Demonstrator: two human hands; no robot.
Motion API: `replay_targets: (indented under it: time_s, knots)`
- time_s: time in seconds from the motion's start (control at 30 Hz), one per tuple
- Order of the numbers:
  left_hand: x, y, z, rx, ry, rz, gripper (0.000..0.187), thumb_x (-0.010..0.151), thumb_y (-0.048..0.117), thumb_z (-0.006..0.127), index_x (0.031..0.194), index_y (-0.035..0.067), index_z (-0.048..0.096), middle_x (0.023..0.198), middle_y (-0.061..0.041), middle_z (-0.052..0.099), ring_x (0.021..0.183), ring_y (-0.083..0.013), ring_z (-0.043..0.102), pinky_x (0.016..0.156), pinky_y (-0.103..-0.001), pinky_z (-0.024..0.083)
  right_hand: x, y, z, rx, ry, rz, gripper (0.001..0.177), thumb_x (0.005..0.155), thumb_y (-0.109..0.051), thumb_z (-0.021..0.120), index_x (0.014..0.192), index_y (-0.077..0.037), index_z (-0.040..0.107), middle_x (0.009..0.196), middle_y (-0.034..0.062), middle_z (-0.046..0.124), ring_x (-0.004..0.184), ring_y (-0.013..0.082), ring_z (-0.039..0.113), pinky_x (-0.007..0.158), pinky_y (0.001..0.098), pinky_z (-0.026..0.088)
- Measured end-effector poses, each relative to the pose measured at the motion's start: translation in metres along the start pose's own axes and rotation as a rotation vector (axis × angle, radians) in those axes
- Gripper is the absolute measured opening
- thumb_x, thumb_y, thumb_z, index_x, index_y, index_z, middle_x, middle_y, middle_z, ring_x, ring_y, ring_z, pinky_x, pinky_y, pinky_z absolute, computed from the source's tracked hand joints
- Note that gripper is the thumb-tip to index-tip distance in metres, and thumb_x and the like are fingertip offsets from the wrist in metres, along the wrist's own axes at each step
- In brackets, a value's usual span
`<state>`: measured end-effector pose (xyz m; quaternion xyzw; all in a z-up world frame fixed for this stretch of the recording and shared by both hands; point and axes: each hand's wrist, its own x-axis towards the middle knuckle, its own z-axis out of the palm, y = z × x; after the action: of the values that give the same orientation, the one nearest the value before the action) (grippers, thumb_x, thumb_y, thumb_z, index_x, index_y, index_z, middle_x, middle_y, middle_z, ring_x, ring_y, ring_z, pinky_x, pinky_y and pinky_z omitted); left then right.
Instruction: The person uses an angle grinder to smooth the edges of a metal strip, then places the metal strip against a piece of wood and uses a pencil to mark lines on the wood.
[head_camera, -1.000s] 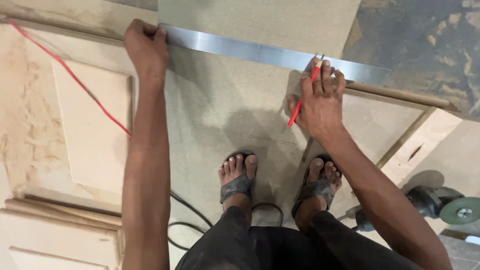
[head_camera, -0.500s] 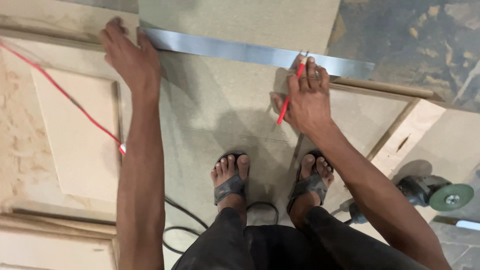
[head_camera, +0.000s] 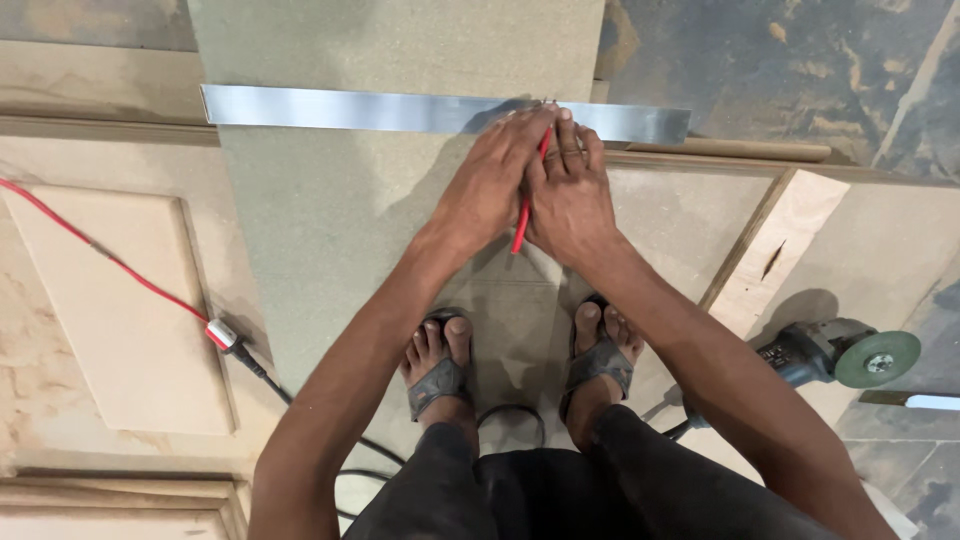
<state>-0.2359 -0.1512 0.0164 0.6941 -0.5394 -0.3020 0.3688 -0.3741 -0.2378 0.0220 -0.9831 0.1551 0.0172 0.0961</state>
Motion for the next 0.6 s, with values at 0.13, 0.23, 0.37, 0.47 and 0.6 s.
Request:
replay_targets:
  time_s: [0.13,0.23,0.37,0.47,0.6]
  knots:
    - [-0.001,0.0,0.0,-0.053,0.006,-0.06,0.071,0.094,-0.004,0.063,0.158,0.006,0.035,0.158,-0.017,0.048,0.147,-0.0364,0.045,0.127,-0.046,0.035,0.001,-0.001,-0.002,0.031,-0.038,0.034,0.054,0.085,-0.029,0.074,0.118,0.011,0.062,0.132,0.0439,0.059,0.143,0.0513,0.046,0.117,0.0619,0.027]
    - [-0.004,0.0,0.008,-0.02,0.053,-0.027,0.072,0.095,-0.005,0.062,0.159,0.006,0.031,0.161,-0.018,0.044,0.149,-0.0369,0.044,0.128,-0.048,0.033,-0.002,0.001,-0.002,-0.003,-0.033,0.013,0.049,0.087,-0.024,0.072,0.12,0.009,0.061,0.136,0.0413,0.059,0.146,0.049,0.044,0.119,0.0615,0.026]
    - [-0.007,0.0,0.017,0.051,0.092,0.014,0.074,0.095,-0.007,0.061,0.16,0.005,0.028,0.162,-0.017,0.041,0.151,-0.0374,0.041,0.13,-0.049,0.03,-0.012,0.011,-0.006,0.15,-0.047,0.068,0.042,0.092,-0.02,0.069,0.124,0.006,0.059,0.144,0.0335,0.056,0.149,0.0424,0.042,0.122,0.063,0.022]
    - [-0.004,0.002,0.019,0.098,0.056,0.005,0.077,0.089,-0.011,0.059,0.159,0.002,0.029,0.16,-0.019,0.041,0.15,-0.0367,0.041,0.13,-0.049,0.029,-0.02,0.021,-0.011,0.179,-0.051,0.081,0.047,0.088,-0.018,0.069,0.128,0.004,0.058,0.15,0.0301,0.052,0.149,0.0394,0.041,0.12,0.0623,0.021]
    - [-0.003,0.005,0.019,0.181,0.002,-0.012,0.078,0.082,-0.012,0.057,0.156,0.0,0.034,0.158,-0.02,0.041,0.149,-0.036,0.039,0.129,-0.049,0.026,-0.026,0.028,-0.015,0.165,-0.031,0.11,0.039,0.093,-0.015,0.069,0.126,0.001,0.057,0.157,0.0263,0.049,0.149,0.0381,0.043,0.124,0.0586,0.022]
